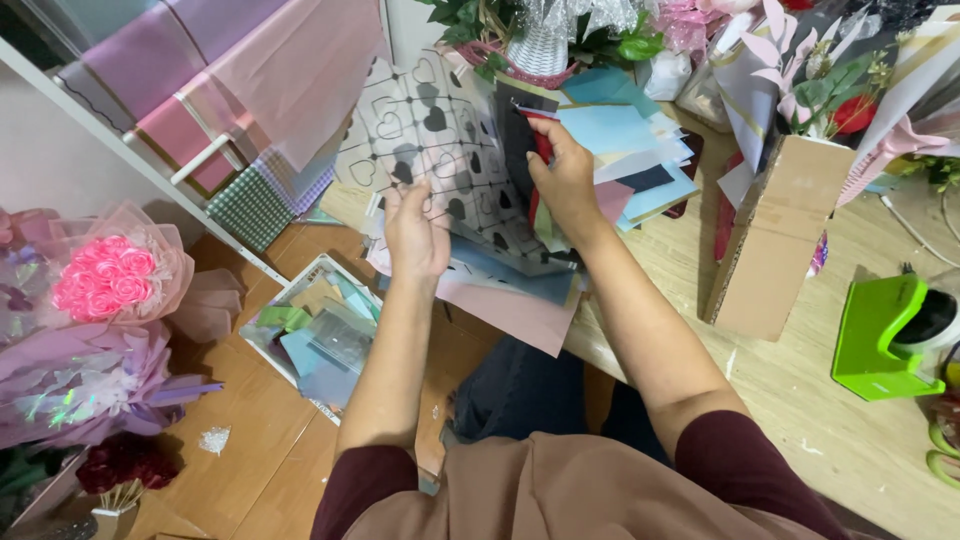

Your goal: The person sits on the floor and wraps a bouquet of artificial flowers with patterned paper. They fold the paper around the bouquet, secure it with tape, and adjust the wrapping to fit the cardboard box.

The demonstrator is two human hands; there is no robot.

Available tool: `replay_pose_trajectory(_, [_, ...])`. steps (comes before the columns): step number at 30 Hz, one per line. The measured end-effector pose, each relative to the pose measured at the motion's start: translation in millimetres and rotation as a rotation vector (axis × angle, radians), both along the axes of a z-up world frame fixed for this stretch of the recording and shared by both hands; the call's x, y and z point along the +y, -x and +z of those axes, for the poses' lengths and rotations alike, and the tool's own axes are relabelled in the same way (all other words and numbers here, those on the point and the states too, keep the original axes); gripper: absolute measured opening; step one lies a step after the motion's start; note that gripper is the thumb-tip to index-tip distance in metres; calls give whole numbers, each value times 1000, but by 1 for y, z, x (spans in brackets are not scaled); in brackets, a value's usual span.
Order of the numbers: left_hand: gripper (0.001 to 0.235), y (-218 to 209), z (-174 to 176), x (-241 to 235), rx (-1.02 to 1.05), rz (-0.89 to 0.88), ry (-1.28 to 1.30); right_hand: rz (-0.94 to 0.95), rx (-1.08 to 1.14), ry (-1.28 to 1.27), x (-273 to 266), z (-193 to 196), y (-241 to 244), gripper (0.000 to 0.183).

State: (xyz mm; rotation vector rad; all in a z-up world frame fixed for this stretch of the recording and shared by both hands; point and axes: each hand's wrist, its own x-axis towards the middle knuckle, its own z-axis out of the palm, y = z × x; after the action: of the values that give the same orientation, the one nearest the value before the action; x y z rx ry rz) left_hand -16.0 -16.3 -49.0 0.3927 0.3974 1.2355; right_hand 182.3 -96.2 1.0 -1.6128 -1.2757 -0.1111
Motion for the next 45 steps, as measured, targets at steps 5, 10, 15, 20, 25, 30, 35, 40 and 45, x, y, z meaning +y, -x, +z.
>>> replay_pose_trajectory(5, [17,32,-15,17,-44,74,-28,12,-10,-6,-1,6,6,48])
replay_pose_trajectory(10, [24,99,140,-55,-94,265,-143,42,-29,-16,0,0,6,47])
replay_pose_trajectory(15, [29,141,145,-61,-100,423,-277,61,-96,-41,4,-2,11,49])
replay_pose_trajectory(20, [22,134,123,-67,-127,333,-243,266,70,54,-25,43,48,56])
replay_pose_trajectory(25, [33,92,114,-108,-80,-72,-158,675,440,54,-72,66,47,63])
replay_pose_trajectory(30, [76,43,116,-168,29,-654,-432,608,451,101,-141,47,11,24])
replay_pose_trajectory(35, [43,18,140,-198,-9,-706,-592,404,526,31,-244,29,-50,22])
replay_pose_trajectory(40, [21,-32,135,-203,-56,-678,-537,205,605,-36,-312,34,-84,13])
replay_pose_trajectory(45, [69,-66,176,-181,353,-748,-569,-38,762,-216,-351,37,-113,13])
